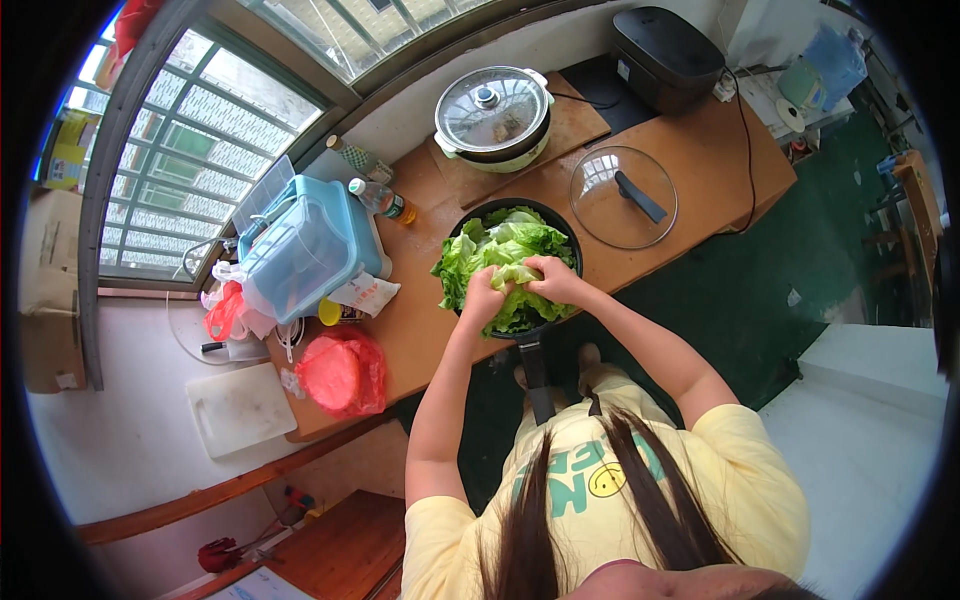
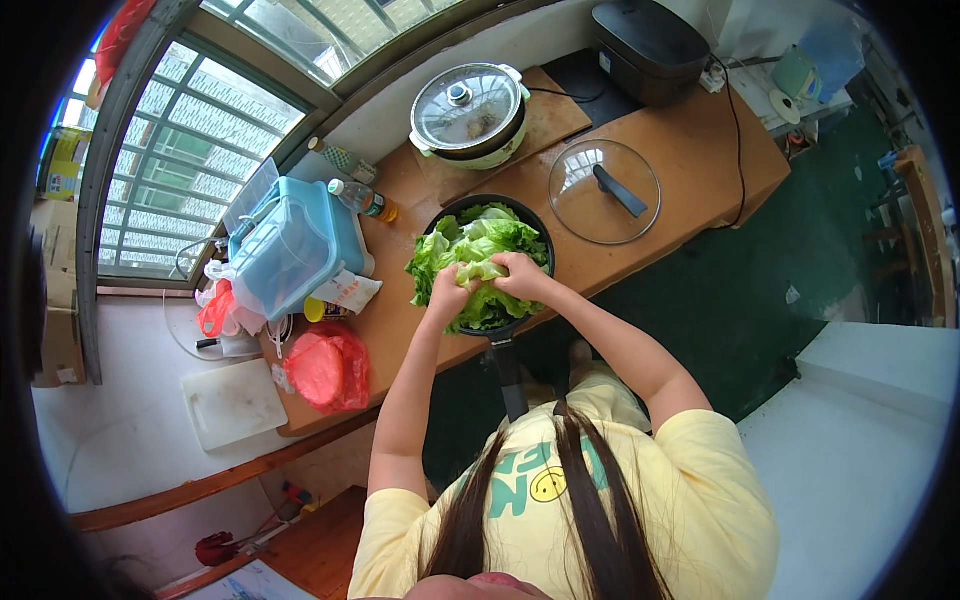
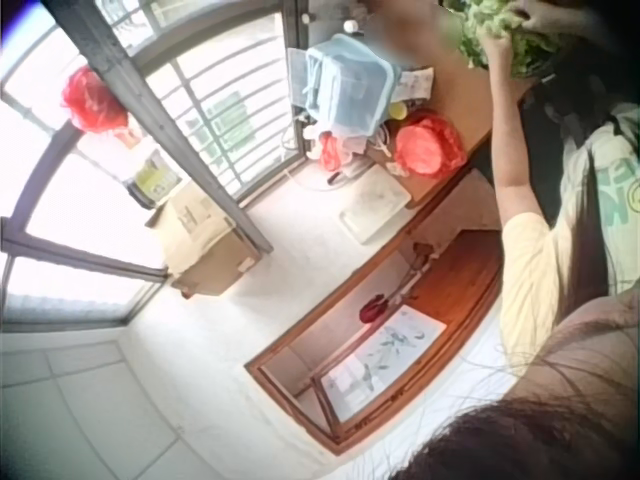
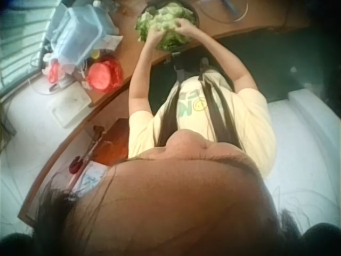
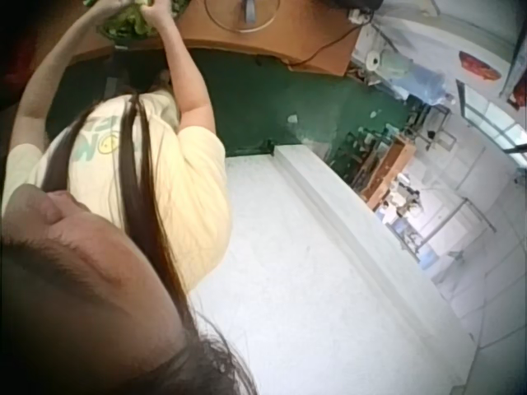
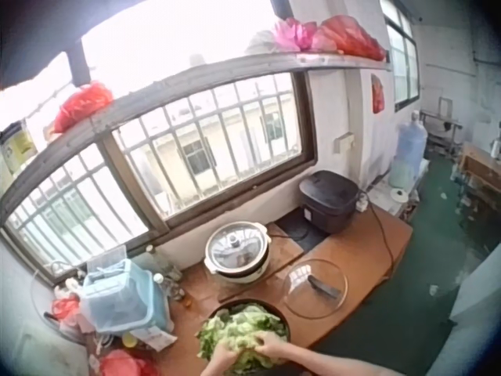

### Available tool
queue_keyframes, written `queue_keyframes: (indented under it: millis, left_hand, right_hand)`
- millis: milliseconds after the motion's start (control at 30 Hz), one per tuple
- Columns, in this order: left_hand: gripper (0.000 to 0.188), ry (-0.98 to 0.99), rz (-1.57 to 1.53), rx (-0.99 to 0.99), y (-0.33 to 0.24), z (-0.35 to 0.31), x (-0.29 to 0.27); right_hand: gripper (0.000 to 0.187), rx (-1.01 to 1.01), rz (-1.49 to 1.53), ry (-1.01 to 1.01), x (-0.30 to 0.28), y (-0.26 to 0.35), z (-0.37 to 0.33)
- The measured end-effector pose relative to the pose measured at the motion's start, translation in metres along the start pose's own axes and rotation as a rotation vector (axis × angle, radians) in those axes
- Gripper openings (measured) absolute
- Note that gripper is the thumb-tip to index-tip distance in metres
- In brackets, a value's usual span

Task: The person fills a frying pan with water from a tap and then tears lettuce leaves by hand, placing them into the pan. The person handles the lettuce leaves individually, separating them from the head and arranging them in the water-filled pan.

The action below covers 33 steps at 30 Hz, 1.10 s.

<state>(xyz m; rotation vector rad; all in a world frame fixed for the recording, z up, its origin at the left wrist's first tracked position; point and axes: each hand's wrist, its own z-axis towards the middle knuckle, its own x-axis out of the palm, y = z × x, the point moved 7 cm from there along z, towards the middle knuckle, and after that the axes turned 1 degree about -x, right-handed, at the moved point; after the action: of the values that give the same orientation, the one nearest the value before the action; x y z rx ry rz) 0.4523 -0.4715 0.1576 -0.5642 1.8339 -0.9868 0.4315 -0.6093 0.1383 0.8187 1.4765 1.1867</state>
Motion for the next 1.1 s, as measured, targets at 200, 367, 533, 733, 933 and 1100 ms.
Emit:
queue_keyframes:
  millis: [200, 367, 533, 733, 933, 1100]
  left_hand:
    - [0.027, -0.076, 0.387, -0.067, 0.013, -0.007, -0.05]
    - [0.03, -0.39, 0.35, 0.246, -0.003, 0.013, -0.104]
    - [0.037, -0.178, 0.304, -0.114, 0.082, 0.065, -0.043]
    - [0.039, -0.123, 0.62, -0.167, 0.044, 0.038, -0.003]
    - [0.041, -0.293, 0.448, -0.182, 0.021, 0.019, -0.057]
    - [0.061, -0.221, 0.353, -0.029, -0.015, 0.014, -0.062]
  right_hand:
    - [0.024, 0.181, -0.303, -0.163, -0.05, -0.003, -0.003]
    - [0.023, 0.061, -0.135, -0.362, -0.082, 0.018, 0.026]
    - [0.039, 0.177, -0.607, -0.213, -0.028, -0.019, 0.067]
    - [0.041, 0.324, -0.638, -0.28, 0.005, -0.033, 0.038]
    - [0.028, 0.329, -0.472, -0.329, -0.032, -0.032, 0.036]
    - [0.037, 0.247, -0.413, -0.398, -0.061, -0.004, 0.032]
